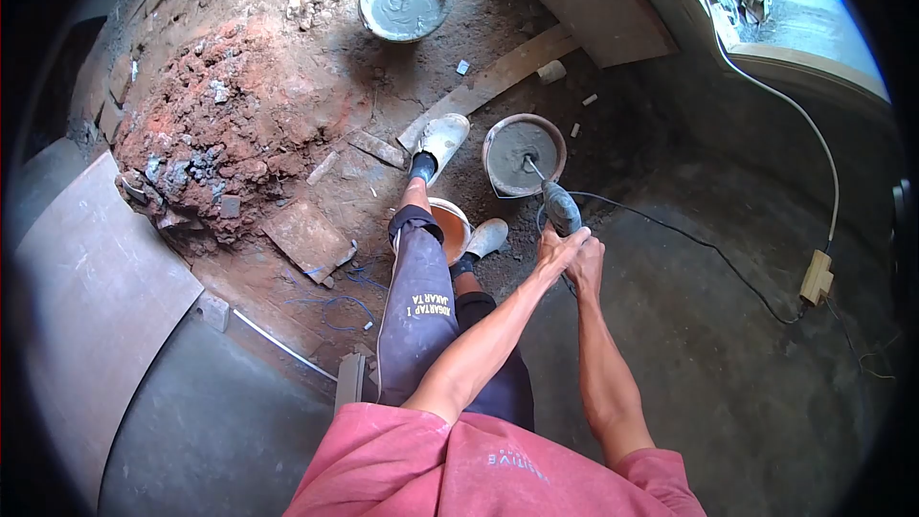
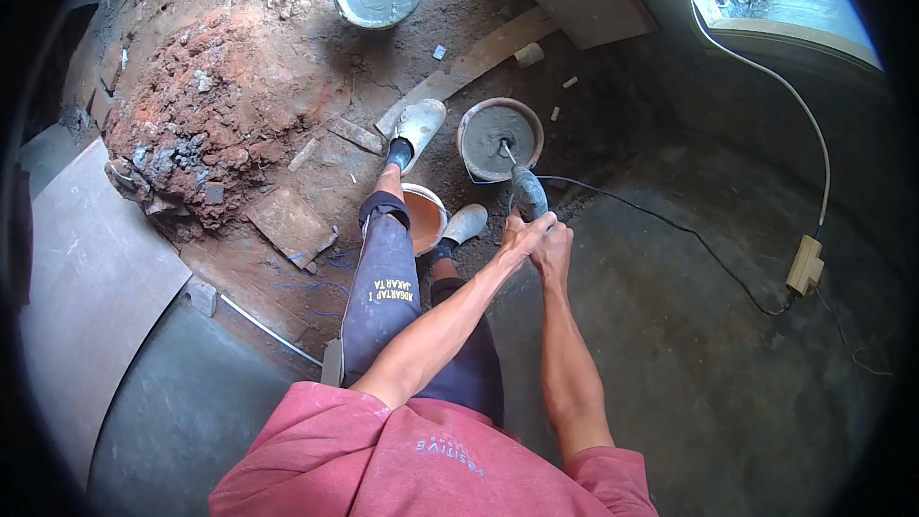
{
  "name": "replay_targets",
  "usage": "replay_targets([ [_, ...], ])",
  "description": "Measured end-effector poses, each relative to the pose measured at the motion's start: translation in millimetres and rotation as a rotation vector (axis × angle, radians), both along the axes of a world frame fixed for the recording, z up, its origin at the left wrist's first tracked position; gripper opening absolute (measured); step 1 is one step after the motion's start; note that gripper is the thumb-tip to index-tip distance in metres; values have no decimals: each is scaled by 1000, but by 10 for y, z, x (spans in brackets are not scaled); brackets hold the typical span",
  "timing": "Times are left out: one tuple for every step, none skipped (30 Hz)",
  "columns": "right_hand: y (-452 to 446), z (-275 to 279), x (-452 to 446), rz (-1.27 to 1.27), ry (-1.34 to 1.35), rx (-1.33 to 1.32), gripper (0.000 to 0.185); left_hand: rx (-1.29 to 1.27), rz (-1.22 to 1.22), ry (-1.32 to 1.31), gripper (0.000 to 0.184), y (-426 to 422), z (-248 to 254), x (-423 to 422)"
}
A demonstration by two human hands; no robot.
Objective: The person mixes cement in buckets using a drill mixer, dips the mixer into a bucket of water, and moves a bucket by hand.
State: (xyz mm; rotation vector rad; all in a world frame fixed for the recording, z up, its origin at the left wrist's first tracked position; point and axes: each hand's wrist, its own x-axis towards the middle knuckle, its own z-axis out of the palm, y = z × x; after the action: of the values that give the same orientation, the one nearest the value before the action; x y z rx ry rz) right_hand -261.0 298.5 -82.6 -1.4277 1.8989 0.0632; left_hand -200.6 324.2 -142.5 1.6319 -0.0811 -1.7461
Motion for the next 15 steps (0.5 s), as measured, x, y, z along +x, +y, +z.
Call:
replay_targets([
  [-2,-36,-11,-1,-2,1,48,1,-1,-2,69,4,-25,-2],
  [-2,-66,-39,30,11,1,48,14,-2,7,69,10,-44,-21],
  [-22,-58,-34,62,23,-3,47,25,-2,15,69,-11,-24,-15],
  [-38,-47,-19,61,21,-4,47,24,-3,14,69,-29,-5,6],
  [-47,-28,-12,58,17,-6,46,24,-16,0,69,-38,20,23],
  [-53,-4,-3,55,14,-7,46,25,-29,-13,69,-37,32,24],
  [-59,-25,-7,55,12,-9,46,24,-29,-16,69,-55,32,38],
  [-56,-49,-16,62,-1,-17,45,38,-41,-28,69,-65,33,49],
  [-47,-50,-26,67,-10,-25,45,54,-55,-38,69,-67,51,52],
  [-39,-43,-39,65,-8,-23,45,55,-56,-35,69,-66,78,50],
  [-43,-53,-40,71,8,-14,45,41,-45,-37,69,-75,91,61],
  [-49,-64,-29,78,22,-4,46,28,-33,-41,69,-67,64,57],
  [-45,-63,-30,78,22,-1,46,30,-33,-41,69,-51,44,43],
  [-44,-61,-32,80,21,2,46,3,-8,-41,70,-40,25,27],
  [-62,-84,-20,83,15,1,47,-29,18,-46,71,-69,26,54],
])
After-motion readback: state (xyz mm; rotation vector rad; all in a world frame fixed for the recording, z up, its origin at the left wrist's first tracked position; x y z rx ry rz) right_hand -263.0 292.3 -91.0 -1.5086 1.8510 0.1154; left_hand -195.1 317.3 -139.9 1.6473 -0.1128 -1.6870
